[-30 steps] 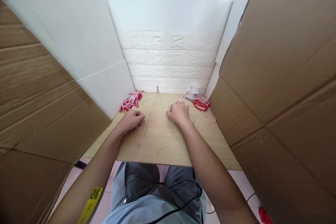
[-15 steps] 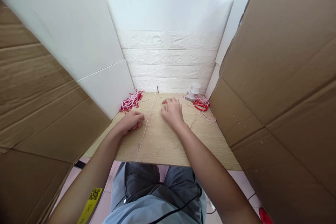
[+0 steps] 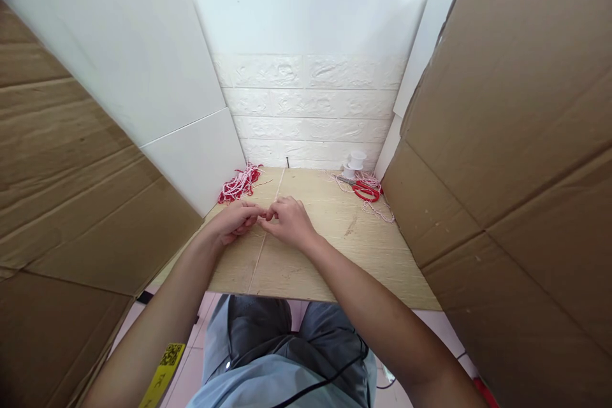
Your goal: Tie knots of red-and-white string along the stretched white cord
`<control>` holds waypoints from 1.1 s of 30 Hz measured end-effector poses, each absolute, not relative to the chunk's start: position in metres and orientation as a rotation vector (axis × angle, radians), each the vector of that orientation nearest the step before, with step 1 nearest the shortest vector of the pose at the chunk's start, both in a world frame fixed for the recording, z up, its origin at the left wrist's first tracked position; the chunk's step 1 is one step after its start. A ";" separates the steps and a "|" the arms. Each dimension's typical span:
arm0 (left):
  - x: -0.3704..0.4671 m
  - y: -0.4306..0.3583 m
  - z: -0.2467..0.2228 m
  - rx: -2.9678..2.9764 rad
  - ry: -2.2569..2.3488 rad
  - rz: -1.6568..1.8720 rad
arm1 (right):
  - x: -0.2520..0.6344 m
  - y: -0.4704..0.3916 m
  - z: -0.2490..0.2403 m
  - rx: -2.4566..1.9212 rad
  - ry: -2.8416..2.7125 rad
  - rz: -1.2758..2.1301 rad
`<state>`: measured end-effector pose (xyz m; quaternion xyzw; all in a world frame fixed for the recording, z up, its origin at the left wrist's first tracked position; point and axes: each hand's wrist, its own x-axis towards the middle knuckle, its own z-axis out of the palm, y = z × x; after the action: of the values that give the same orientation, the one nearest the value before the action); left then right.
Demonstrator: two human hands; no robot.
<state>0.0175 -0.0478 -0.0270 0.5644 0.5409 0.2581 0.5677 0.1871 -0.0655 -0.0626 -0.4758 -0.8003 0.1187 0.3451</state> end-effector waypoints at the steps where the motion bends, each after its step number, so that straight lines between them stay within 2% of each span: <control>1: 0.017 -0.048 -0.026 1.317 1.258 0.610 | 0.187 -0.065 -0.063 -1.254 -2.070 0.309; 7: 0.017 -0.047 -0.025 1.273 1.225 0.643 | 0.186 -0.063 -0.065 -1.292 -2.034 0.384; 13: 0.016 -0.044 -0.031 1.260 1.269 0.678 | 0.189 -0.061 -0.064 -1.243 -1.938 0.678; 20: 0.015 -0.043 -0.031 1.255 1.188 0.646 | 0.188 -0.062 -0.066 -1.245 -1.957 0.652; 26: 0.014 -0.042 -0.034 1.254 1.209 0.670 | 0.188 -0.053 -0.075 -1.144 -1.801 1.052; 33: 0.013 -0.042 -0.035 1.343 1.297 0.621 | 0.223 -0.048 -0.052 -1.156 -1.785 1.428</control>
<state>0.0135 -0.0419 -0.0352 0.5682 0.5488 0.2630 0.5539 0.2235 -0.0483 -0.0518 -0.4324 -0.6677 0.5341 0.2861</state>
